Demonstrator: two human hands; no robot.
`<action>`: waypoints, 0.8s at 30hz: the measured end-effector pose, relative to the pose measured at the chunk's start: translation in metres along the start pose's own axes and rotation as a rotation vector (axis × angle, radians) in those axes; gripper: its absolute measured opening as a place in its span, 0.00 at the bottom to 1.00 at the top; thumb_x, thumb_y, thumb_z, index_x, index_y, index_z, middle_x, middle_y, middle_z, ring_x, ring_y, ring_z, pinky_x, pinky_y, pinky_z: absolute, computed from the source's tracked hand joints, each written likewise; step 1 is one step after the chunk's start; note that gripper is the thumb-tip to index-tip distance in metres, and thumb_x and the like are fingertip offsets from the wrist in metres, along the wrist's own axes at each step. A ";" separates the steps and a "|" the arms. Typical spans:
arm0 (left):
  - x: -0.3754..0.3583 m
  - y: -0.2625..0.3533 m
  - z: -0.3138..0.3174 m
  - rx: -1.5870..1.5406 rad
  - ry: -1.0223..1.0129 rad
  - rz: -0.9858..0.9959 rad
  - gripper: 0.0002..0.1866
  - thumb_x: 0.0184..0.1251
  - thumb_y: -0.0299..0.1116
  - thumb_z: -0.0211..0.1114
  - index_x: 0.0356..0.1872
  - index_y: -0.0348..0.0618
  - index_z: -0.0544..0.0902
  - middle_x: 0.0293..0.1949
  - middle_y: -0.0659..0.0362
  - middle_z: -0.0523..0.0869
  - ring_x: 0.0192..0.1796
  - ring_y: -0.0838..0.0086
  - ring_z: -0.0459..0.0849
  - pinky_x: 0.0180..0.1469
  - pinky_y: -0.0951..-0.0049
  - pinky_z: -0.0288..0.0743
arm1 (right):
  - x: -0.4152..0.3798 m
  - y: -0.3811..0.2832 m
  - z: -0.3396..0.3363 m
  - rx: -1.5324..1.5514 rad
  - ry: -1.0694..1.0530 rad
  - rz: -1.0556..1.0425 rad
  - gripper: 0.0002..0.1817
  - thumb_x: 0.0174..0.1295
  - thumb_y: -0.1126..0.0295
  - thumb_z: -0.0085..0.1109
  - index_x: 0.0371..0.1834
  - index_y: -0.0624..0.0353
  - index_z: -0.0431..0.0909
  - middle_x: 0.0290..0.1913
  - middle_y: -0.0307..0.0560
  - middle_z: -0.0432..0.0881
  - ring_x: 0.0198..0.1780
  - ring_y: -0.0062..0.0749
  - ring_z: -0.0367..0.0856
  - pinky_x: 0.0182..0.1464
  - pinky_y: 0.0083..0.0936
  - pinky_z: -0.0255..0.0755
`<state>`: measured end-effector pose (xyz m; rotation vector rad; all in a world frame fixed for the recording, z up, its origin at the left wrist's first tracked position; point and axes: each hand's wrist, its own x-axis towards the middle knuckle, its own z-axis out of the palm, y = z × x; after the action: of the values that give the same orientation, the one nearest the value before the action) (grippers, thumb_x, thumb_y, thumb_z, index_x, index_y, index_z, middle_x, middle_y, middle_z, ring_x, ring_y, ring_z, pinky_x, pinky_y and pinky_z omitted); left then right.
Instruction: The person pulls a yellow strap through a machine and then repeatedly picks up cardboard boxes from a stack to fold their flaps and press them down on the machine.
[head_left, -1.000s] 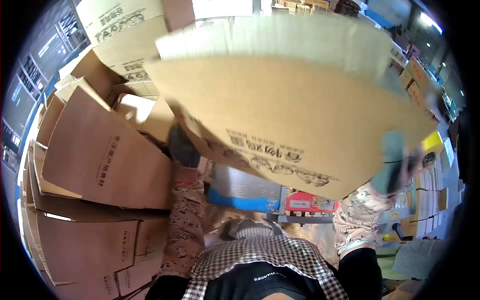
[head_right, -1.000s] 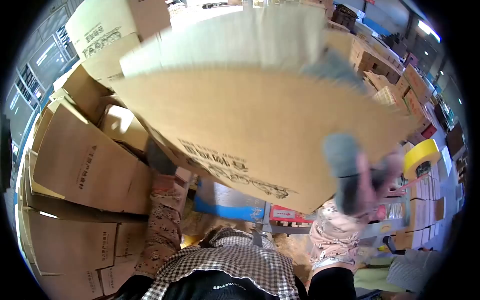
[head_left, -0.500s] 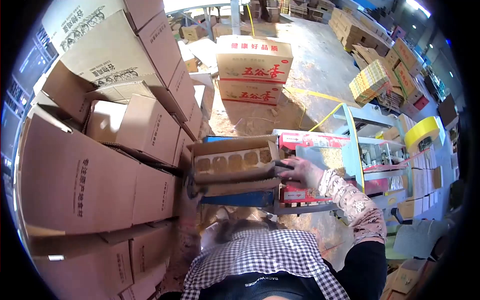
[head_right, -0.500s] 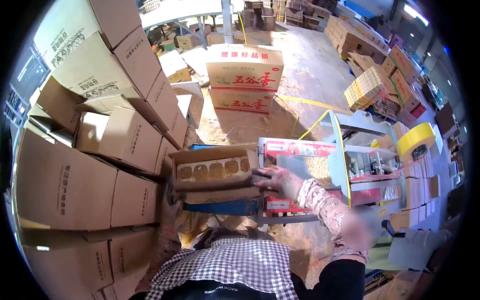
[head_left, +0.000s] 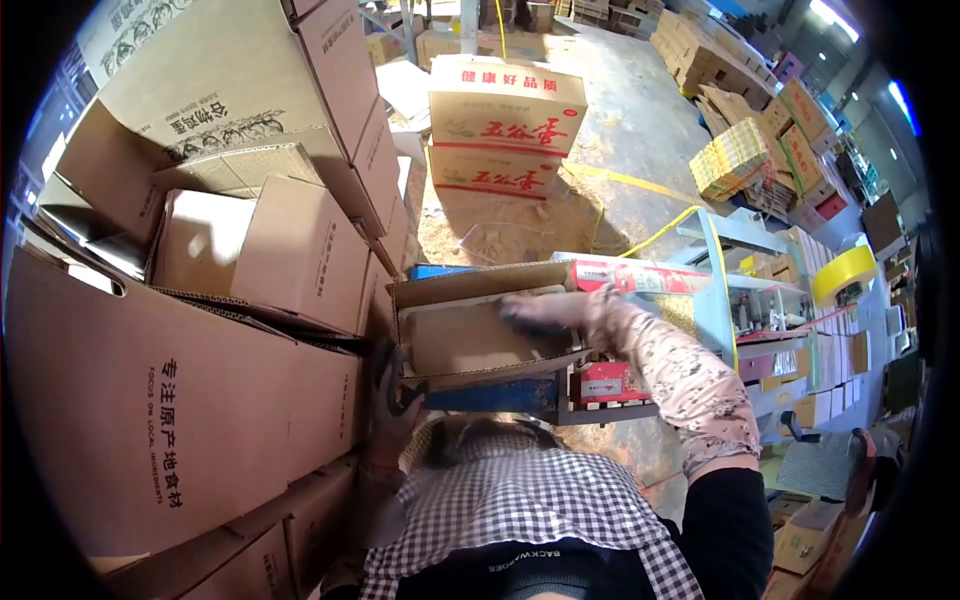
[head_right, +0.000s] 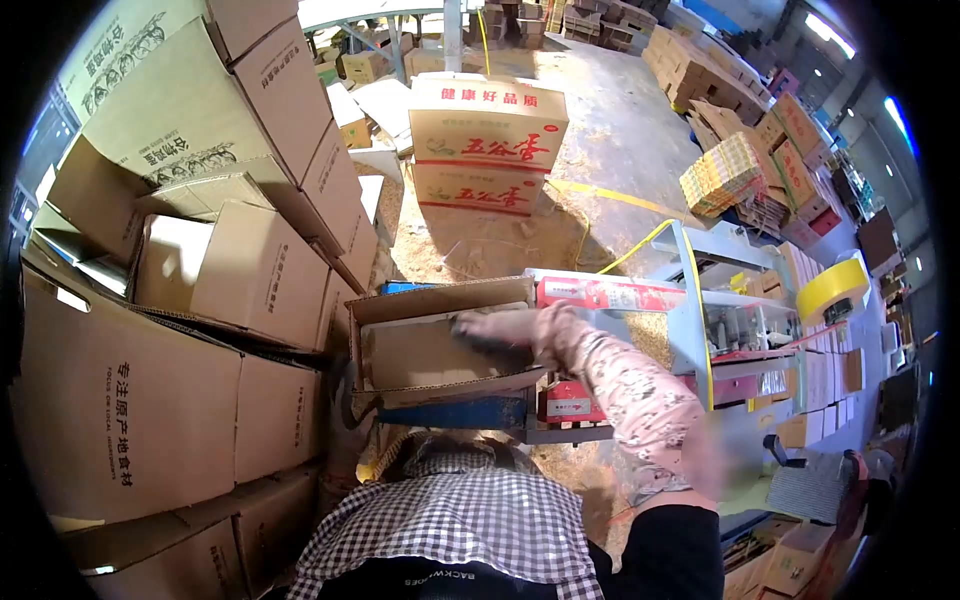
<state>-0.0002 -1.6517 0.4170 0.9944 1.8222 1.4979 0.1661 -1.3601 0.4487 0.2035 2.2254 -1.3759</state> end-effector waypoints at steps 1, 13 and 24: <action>0.001 -0.006 0.001 -0.005 0.003 0.006 0.41 0.50 0.20 0.67 0.68 0.37 0.59 0.66 0.51 0.66 0.67 0.64 0.65 0.66 0.68 0.61 | 0.017 0.007 -0.001 -0.827 -0.087 -0.137 0.25 0.64 0.67 0.47 0.66 0.54 0.64 0.60 0.63 0.70 0.56 0.48 0.76 0.60 0.37 0.68; 0.016 -0.020 -0.011 0.113 -0.239 0.071 0.30 0.44 0.21 0.69 0.56 0.39 0.75 0.61 0.49 0.74 0.65 0.60 0.70 0.65 0.66 0.65 | -0.113 -0.073 0.010 -0.659 0.164 0.096 0.37 0.54 0.45 0.62 0.59 0.61 0.68 0.59 0.59 0.69 0.55 0.51 0.75 0.58 0.39 0.70; 0.101 -0.211 0.006 -0.294 0.069 -0.272 0.39 0.53 0.17 0.64 0.68 0.37 0.57 0.61 0.49 0.72 0.60 0.67 0.73 0.60 0.73 0.69 | -0.006 0.039 0.017 -1.007 0.927 -0.160 0.31 0.56 0.49 0.56 0.59 0.55 0.68 0.56 0.62 0.68 0.59 0.51 0.66 0.61 0.50 0.59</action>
<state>-0.0906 -1.5845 0.2117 0.5382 1.6443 1.5841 0.1923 -1.3559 0.4151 0.3332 3.4379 0.0093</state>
